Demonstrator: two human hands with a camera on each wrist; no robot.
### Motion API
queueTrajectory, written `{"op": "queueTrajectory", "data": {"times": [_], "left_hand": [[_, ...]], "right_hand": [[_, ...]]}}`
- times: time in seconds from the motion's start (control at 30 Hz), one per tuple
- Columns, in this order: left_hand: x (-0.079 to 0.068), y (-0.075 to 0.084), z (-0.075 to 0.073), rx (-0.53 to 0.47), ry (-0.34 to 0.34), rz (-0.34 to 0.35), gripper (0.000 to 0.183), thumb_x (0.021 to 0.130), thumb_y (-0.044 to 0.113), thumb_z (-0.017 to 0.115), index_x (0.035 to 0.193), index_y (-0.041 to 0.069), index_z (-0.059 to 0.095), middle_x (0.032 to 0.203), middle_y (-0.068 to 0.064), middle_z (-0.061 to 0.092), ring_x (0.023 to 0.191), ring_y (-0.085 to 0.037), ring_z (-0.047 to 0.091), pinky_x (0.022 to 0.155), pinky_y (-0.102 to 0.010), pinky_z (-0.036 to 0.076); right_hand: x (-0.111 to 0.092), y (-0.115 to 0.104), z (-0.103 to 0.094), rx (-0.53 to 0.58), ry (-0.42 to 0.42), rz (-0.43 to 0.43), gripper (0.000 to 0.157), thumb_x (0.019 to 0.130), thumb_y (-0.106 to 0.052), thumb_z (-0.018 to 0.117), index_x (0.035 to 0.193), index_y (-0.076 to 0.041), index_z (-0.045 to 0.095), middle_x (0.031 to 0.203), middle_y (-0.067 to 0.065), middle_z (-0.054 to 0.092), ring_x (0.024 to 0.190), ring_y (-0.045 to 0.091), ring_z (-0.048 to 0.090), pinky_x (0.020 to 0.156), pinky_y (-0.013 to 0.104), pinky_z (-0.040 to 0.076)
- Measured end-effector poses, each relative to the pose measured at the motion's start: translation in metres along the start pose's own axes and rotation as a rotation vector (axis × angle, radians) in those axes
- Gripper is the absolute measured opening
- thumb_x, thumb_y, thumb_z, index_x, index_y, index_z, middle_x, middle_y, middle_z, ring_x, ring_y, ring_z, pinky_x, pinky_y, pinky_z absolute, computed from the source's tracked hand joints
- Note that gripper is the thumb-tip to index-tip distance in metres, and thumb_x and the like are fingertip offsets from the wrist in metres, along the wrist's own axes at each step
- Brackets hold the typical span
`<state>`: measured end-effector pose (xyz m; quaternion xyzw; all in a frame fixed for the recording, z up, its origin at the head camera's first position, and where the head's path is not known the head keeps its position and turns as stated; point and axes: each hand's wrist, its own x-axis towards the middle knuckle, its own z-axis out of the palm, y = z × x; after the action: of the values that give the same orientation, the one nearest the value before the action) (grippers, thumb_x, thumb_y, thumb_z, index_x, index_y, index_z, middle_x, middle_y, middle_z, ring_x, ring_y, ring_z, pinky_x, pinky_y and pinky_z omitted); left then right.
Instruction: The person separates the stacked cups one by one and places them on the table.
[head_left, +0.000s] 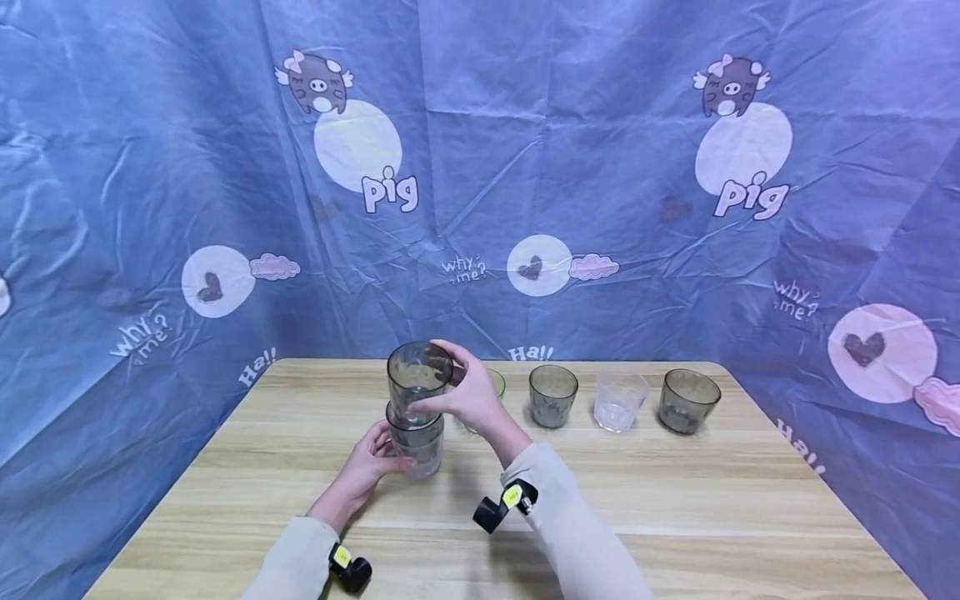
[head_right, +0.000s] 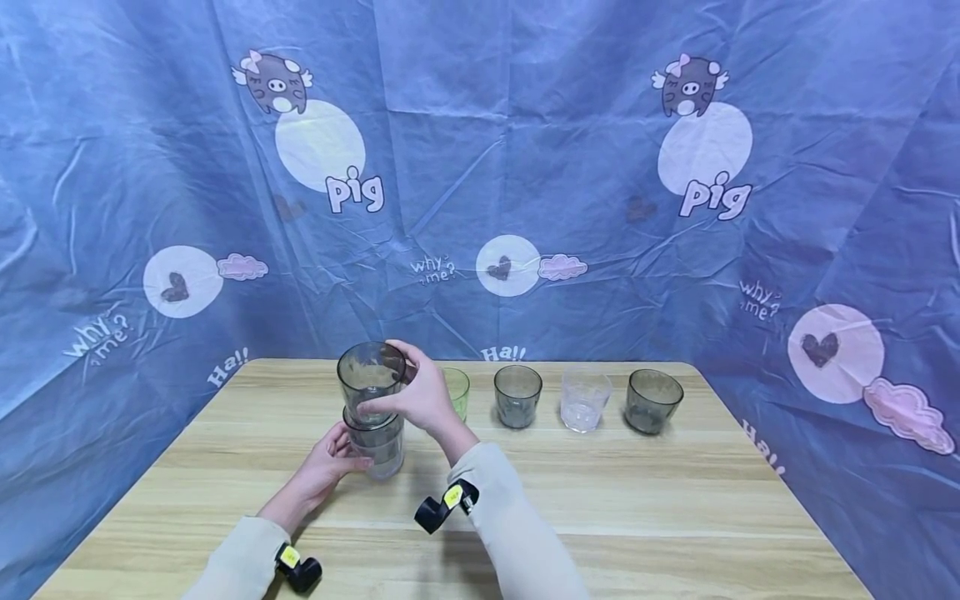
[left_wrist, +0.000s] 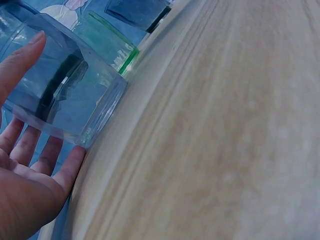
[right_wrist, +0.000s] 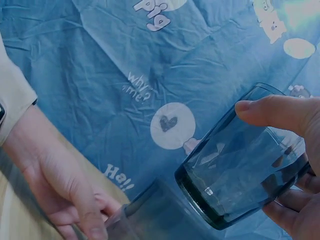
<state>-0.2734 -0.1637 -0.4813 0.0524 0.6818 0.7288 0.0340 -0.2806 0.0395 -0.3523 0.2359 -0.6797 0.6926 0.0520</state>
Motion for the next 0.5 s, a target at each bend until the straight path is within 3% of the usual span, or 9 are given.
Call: {"op": "queueTrajectory", "data": {"times": [0.27,0.5], "left_hand": [[-0.001,0.001,0.001,0.006,0.006,-0.004,0.077,0.071,-0.012,0.076,0.14,-0.004,0.043,0.136,-0.02,0.055,0.127,-0.036,0.049,0.108,-0.047,0.04],[0.0,0.001,0.001,-0.002,0.001,-0.011,0.076,0.072,-0.012,0.075,0.14,-0.004,0.042,0.138,-0.022,0.053,0.125,-0.034,0.051,0.105,-0.042,0.044]], "right_hand": [[0.0,-0.011,-0.01,0.007,0.005,-0.063,0.091,0.056,0.014,0.088,0.139,0.0,0.052,0.129,0.016,0.062,0.114,0.033,0.063,0.097,0.037,0.052],[-0.003,-0.015,-0.023,0.013,0.012,-0.06,0.093,0.056,0.015,0.087,0.14,0.001,0.05,0.131,0.017,0.061,0.117,0.033,0.062,0.099,0.036,0.05]]}}
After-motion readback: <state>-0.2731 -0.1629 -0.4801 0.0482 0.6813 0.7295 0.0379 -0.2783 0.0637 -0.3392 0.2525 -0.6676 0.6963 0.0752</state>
